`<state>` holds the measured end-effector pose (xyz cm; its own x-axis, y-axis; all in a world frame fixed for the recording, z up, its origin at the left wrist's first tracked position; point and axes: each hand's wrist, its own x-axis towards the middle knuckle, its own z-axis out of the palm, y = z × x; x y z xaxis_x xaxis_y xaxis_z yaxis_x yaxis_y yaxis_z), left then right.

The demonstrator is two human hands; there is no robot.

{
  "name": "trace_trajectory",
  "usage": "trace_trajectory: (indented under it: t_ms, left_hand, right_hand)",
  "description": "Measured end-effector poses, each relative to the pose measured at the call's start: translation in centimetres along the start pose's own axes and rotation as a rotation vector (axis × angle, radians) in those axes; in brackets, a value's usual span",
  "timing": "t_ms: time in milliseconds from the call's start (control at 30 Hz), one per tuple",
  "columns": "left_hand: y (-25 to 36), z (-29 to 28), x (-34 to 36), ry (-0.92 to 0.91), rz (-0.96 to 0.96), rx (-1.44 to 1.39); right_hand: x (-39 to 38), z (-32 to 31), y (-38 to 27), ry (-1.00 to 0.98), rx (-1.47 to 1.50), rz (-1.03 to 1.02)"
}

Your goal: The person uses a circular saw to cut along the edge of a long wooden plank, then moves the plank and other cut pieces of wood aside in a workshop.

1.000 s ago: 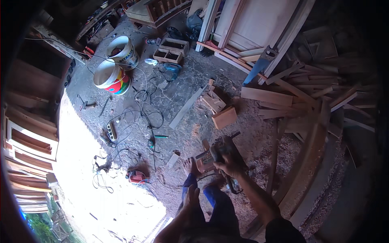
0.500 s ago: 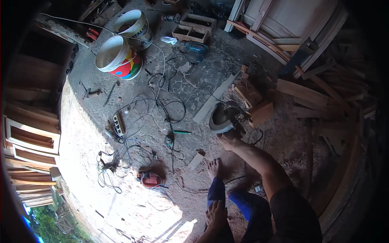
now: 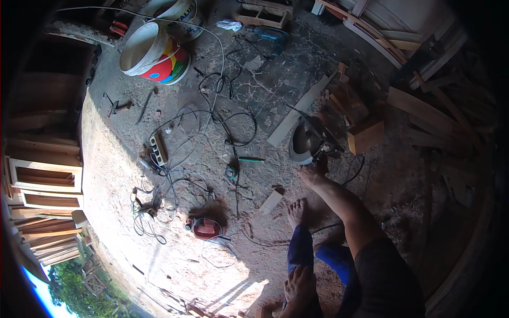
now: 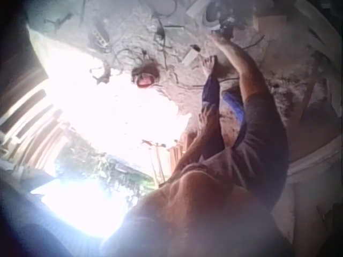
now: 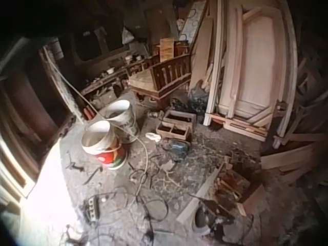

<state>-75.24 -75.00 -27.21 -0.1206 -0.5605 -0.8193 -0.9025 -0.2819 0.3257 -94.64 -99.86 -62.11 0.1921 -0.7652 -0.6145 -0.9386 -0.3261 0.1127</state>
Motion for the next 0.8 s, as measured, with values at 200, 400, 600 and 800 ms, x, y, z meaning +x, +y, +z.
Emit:
trace_trajectory:
  t_ms: [200,400,600,800]
  left_hand:
    - [0.4,-1.2,0.3,-0.008,-0.027,-0.022]
    - [0.0,-1.9,0.2,0.052,0.005,-0.064]
    - [0.8,-2.3,0.8,0.056,0.017,-0.021]
    - [2.0,-2.5,1.1,-0.034,0.001,0.097]
  right_hand:
    - [-0.4,3.6,-4.8,0.045,0.605,0.421]
    - [6.0,19.5,-10.6,0.562,1.033,0.653]
    - [3.8,15.7,-11.8,0.646,2.908,0.835]
    - [-8.1,4.8,-10.4,0.132,2.754,0.731]
